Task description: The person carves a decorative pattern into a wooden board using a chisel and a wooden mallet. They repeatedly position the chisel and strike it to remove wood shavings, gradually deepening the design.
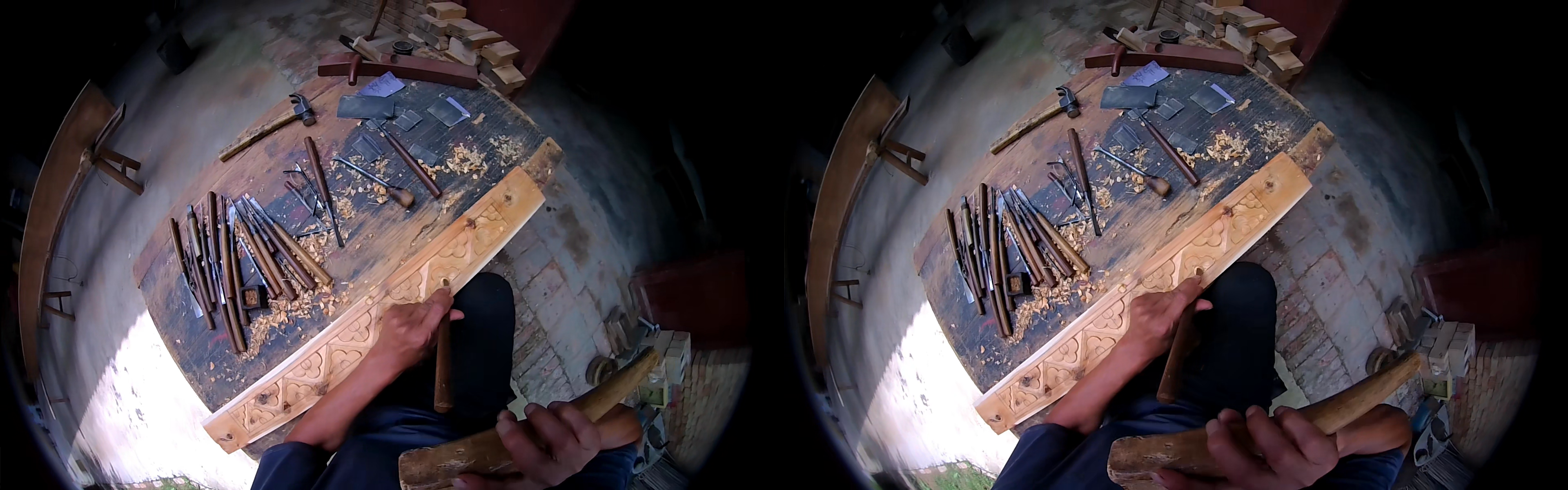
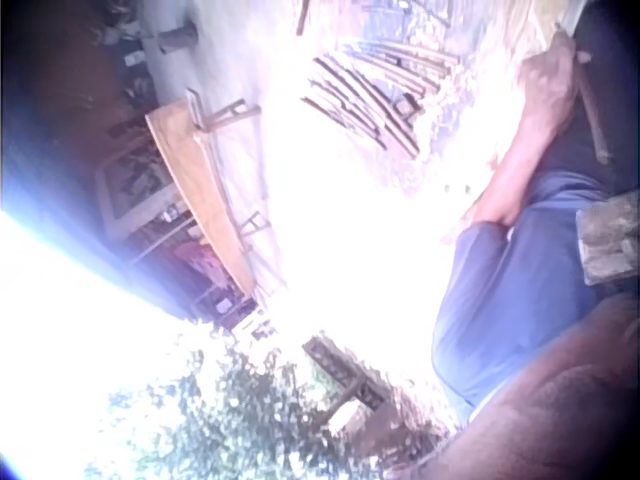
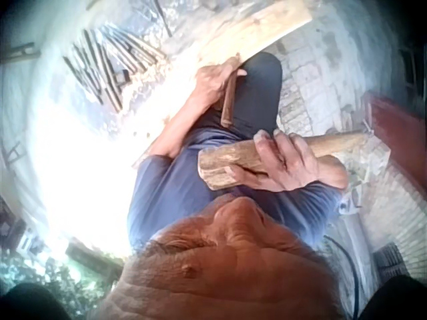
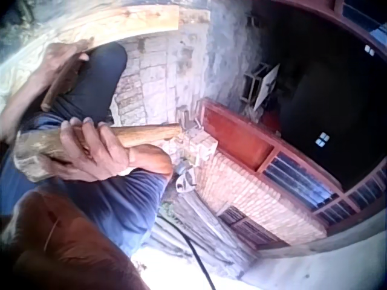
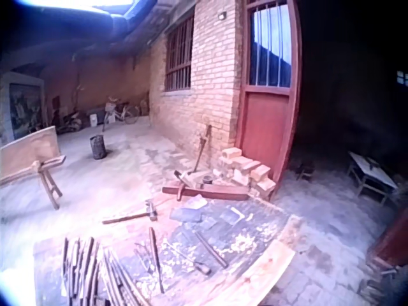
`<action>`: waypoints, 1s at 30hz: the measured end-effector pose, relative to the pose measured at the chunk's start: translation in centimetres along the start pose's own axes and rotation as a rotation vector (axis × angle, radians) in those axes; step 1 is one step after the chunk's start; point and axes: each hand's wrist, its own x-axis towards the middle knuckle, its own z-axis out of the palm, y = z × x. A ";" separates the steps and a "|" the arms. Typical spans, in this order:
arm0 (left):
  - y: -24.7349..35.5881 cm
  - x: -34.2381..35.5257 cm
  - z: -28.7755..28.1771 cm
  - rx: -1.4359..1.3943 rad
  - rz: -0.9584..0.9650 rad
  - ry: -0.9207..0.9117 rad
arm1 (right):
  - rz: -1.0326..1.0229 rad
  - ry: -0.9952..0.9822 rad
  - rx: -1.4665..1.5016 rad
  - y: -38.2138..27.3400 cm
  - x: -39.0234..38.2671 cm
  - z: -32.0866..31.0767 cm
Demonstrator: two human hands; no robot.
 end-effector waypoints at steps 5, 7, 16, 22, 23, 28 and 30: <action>-0.1 0.0 0.3 0.024 0.016 0.040 | 0.026 -0.122 -0.008 1.6 0.2 0.8; -0.3 -0.1 0.5 -0.017 -0.033 0.039 | 0.028 0.001 0.050 1.3 0.0 1.0; -0.3 0.6 0.6 0.059 -0.021 -0.012 | 0.096 0.004 -0.024 1.3 -0.6 1.8; -0.4 0.5 0.7 -0.078 -0.151 0.025 | 0.343 0.036 0.090 2.3 -0.7 2.2; -0.8 0.3 0.5 -0.119 -0.176 0.021 | 0.411 0.043 0.070 3.1 -0.8 3.2; -0.3 -1.3 1.0 -0.494 -0.521 0.206 | 0.877 0.180 0.321 5.3 -3.6 6.8; -0.4 -1.8 1.7 -0.498 -0.495 0.249 | 1.013 0.181 0.449 5.2 -4.0 7.2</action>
